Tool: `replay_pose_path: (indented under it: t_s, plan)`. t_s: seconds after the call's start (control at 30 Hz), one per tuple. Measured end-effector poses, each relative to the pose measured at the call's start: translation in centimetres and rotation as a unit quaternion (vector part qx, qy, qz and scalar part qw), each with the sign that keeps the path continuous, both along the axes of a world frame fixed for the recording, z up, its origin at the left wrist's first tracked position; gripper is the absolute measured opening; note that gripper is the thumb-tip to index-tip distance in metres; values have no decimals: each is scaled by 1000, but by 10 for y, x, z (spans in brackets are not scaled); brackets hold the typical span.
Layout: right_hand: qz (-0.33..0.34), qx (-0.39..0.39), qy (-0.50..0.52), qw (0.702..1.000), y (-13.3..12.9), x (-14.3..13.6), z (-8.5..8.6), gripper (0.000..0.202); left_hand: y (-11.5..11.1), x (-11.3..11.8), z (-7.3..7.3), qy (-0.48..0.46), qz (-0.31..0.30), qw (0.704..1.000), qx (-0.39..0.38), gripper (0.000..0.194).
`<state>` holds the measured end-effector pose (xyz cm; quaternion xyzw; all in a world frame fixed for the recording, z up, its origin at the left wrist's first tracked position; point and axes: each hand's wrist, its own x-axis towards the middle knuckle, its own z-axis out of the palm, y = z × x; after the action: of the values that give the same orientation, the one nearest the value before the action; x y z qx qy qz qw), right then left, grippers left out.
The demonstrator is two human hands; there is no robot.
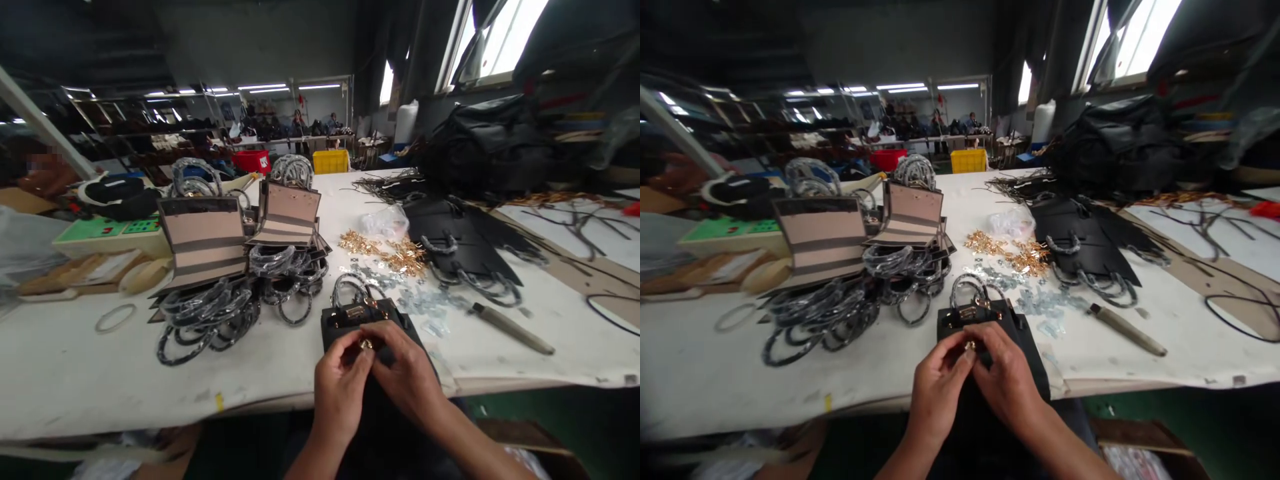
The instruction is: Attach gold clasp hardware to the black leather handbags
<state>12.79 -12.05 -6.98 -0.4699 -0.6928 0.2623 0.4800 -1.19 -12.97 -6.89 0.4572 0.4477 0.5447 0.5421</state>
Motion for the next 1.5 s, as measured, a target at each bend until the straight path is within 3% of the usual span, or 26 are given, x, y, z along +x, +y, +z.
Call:
replay_pose_path:
  t_s: [0.1, 0.2, 0.37, 0.47, 0.57, 0.73, 0.93, 1.13, 1.33, 1.5]
  plan:
    - [17, -94, 104, 990, -13, 5, 1, 22, -7, -4, -6, 13, -10, 1000, 7, 35]
    - [43, -187, 194, 962, -21, 13, 5, 24, -11, -7, -8, 34, -52, 998, 23, 37]
    - [58, -222, 171, 958, -24, 27, 9, 27, -13, -7, -5, 34, -65, 997, -30, 48]
    - [57, -236, 163, 956, -24, 33, 12, 26, -11, -5, -3, 19, -49, 997, -62, 41]
    - [49, -232, 142, 961, -26, 37, 15, 24, -12, -2, -2, 33, -38, 996, -68, 32]
    - [-2, -209, 152, 966, -29, 39, 13, 23, -20, 1, -5, 47, -63, 996, -44, 35]
    - [31, -236, 204, 950, -33, 38, 7, 28, -23, 1, -11, 123, -49, 991, 37, 30]
    - [39, -229, 175, 957, -38, 38, 4, 22, -24, -3, -12, 124, -44, 991, 27, 30]
    - [19, -193, 156, 969, -42, 41, 9, 19, -27, 0, -2, 120, -59, 991, 12, 30]
    - [53, -142, 154, 976, -47, 46, 10, 17, -31, 5, 2, 107, -75, 991, 7, 28]
